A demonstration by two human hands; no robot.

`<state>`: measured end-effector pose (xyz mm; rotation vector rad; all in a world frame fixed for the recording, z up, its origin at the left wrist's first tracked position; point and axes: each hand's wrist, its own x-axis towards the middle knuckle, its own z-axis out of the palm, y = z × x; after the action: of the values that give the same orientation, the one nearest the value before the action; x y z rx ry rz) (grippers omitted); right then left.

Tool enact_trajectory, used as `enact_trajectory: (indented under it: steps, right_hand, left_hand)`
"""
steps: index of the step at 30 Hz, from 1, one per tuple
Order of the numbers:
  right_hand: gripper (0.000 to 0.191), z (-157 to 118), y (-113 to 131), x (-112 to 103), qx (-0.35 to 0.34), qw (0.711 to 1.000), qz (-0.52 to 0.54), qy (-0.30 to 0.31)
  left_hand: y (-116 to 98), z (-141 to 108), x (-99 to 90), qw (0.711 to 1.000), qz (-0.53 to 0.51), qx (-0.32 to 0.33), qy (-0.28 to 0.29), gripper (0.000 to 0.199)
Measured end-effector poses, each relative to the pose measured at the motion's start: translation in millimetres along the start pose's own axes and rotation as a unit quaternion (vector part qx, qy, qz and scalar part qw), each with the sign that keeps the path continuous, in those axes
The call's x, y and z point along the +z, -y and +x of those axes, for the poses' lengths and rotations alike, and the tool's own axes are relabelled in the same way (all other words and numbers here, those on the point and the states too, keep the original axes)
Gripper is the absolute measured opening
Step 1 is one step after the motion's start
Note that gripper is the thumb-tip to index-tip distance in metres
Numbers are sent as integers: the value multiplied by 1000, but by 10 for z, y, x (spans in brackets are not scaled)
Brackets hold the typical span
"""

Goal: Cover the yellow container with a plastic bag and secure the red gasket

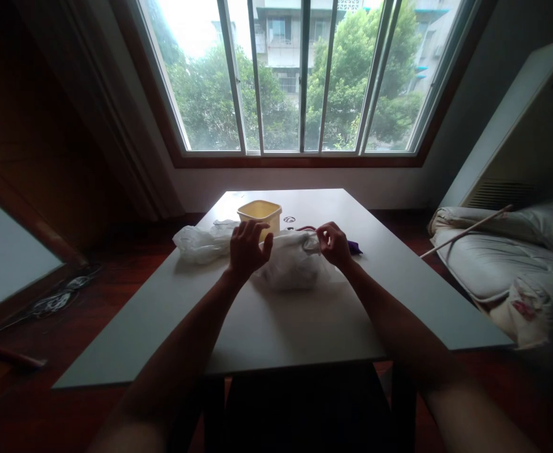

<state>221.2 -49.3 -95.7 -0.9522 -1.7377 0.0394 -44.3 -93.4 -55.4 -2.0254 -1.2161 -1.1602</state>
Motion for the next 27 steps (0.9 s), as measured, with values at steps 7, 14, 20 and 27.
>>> enact_trajectory:
  steps: [7, 14, 20, 27]
  right_hand:
    - [10, -65, 393, 135, -112, 991, 46, 62]
    - [12, -10, 178, 7, -34, 999, -41, 9]
    - [11, 31, 43, -25, 27, 998, -54, -11]
    - [31, 11, 219, -31, -107, 991, 7, 84]
  left_hand:
    - [-269, -86, 176, 991, -40, 69, 110, 22]
    - [-201, -33, 133, 993, -29, 34, 108, 23]
    - [-139, -5, 89, 996, -28, 37, 74, 25]
    - [-211, -73, 153, 991, -53, 94, 76, 16]
